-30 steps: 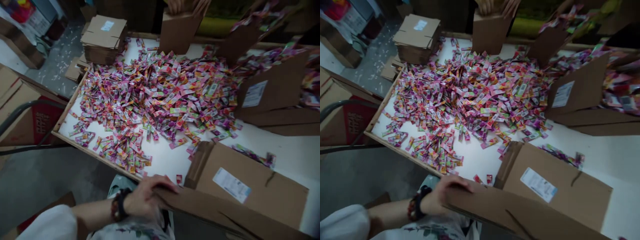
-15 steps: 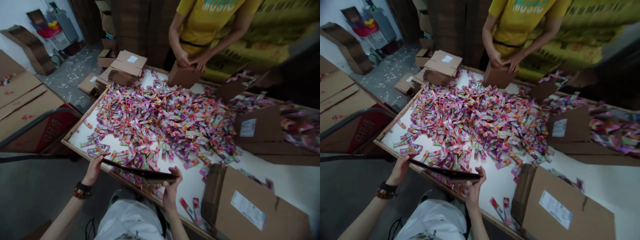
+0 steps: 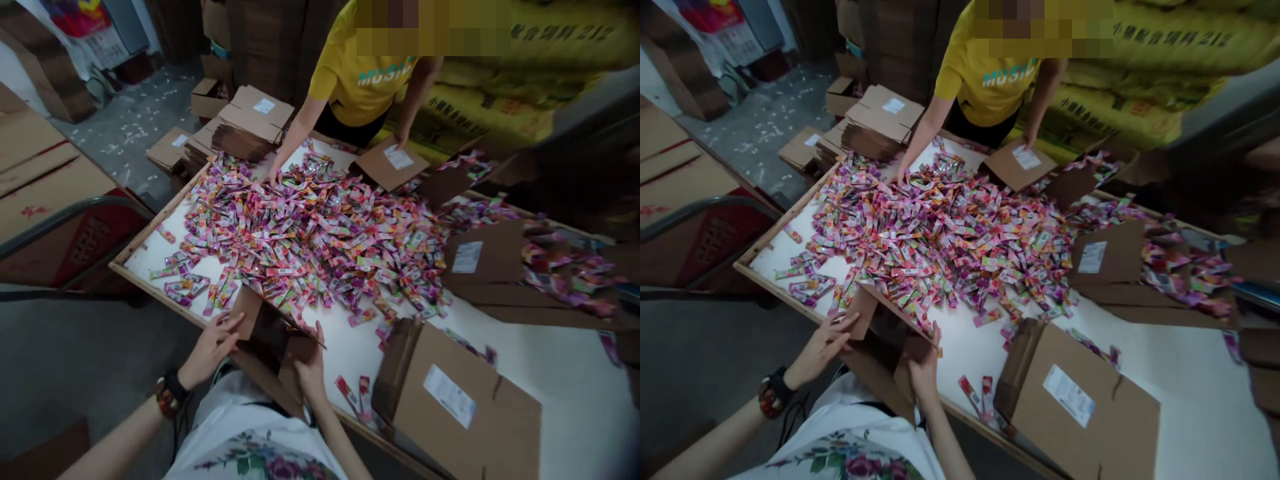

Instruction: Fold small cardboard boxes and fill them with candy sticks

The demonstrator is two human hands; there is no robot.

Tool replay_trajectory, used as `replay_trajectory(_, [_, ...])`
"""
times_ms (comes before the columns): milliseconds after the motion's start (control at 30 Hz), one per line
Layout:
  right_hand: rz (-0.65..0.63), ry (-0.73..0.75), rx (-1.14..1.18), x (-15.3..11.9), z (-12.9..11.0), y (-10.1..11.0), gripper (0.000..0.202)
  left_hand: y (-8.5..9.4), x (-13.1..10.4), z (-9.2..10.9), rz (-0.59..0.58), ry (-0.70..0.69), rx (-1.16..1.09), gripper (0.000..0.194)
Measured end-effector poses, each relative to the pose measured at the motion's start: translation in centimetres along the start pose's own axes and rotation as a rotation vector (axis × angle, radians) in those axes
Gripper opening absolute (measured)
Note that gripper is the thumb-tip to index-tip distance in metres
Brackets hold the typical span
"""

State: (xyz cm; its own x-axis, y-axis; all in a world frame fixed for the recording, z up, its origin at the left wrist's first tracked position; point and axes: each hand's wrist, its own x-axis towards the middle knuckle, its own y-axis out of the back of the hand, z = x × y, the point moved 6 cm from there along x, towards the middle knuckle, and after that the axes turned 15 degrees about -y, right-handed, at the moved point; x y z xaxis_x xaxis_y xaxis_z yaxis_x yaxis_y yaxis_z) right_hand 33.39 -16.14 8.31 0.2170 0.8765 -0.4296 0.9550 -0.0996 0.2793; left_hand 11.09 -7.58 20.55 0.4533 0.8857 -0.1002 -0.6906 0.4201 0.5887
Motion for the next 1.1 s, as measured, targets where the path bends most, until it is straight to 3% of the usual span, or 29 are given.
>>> replay_trajectory(67, [-0.031, -0.059, 0.114, 1.6, -1.0, 1.0, 0.090, -0.1, 0.6, -0.7, 0.018, -0.027, 0.218, 0.042])
replay_trajectory(100, [-0.121, -0.063, 0.121, 2.3, -2.2, 1.4, 0.087, -0.1, 1.2, -1.0, 0.073, -0.029, 0.324, 0.036])
replay_trajectory(167, [-0.365, 0.031, -0.008, 2.8, -6.1, 2.2, 0.080, -0.7, 2.6, -1.4, 0.178, -0.018, 0.503, 0.029])
replay_trajectory(233, [-0.520, 0.191, -0.237, 2.4, -10.4, 3.3, 0.080, -1.7, 3.9, -1.6, 0.262, -0.002, 0.574, 0.034])
replay_trajectory(333, [-0.600, 0.372, -0.601, 1.2, -13.8, 3.6, 0.098, -1.8, 4.0, -2.4, 0.515, -0.013, 0.399, 0.038])
replay_trajectory(400, [-0.667, 0.444, -0.768, 0.3, -13.1, 2.7, 0.106, -0.8, 2.7, -3.2, 0.715, -0.054, 0.215, 0.043])
replay_trajectory(433, [-0.697, 0.479, -0.826, 0.0, -12.1, 2.1, 0.107, -0.3, 2.2, -3.5, 0.744, -0.079, 0.162, 0.047])
replay_trajectory(500, [-0.720, 0.522, -0.913, -0.3, -9.5, 1.0, 0.109, 0.2, 2.0, -3.3, 0.587, -0.141, 0.209, 0.055])
replay_trajectory(567, [-0.699, 0.539, -0.971, -0.2, -7.5, 0.5, 0.112, -0.5, 2.8, -2.1, 0.219, -0.248, 0.391, 0.060])
replay_trajectory(667, [-0.657, 0.587, -1.028, 0.4, -6.6, 0.2, 0.116, -2.9, 4.2, -0.3, -0.360, -0.423, 0.576, 0.073])
replay_trajectory(733, [-0.622, 0.602, -1.069, 0.9, -7.0, 0.2, 0.115, -4.3, 5.5, 0.3, -0.605, -0.477, 0.596, 0.094])
replay_trajectory(800, [-0.579, 0.583, -1.111, 1.4, -7.6, 0.0, 0.115, -5.4, 7.2, 0.7, -0.706, -0.496, 0.613, 0.110])
replay_trajectory(867, [-0.537, 0.550, -1.107, 1.5, -8.1, -0.2, 0.116, -6.3, 8.8, 1.1, -0.766, -0.530, 0.636, 0.112])
replay_trajectory(1000, [-0.578, 0.511, -0.805, 1.9, -8.3, 0.6, 0.106, -8.2, 9.5, 2.6, -0.946, -0.577, 0.694, 0.120])
replay_trajectory(1067, [-0.512, 0.412, -0.458, 4.8, -7.8, 4.0, 0.089, -8.5, 9.3, 3.1, -1.030, -0.537, 0.766, 0.122])
replay_trajectory(1100, [-0.363, 0.313, -0.253, 7.4, -7.1, 7.4, 0.080, -8.4, 9.1, 3.2, -1.062, -0.502, 0.794, 0.124])
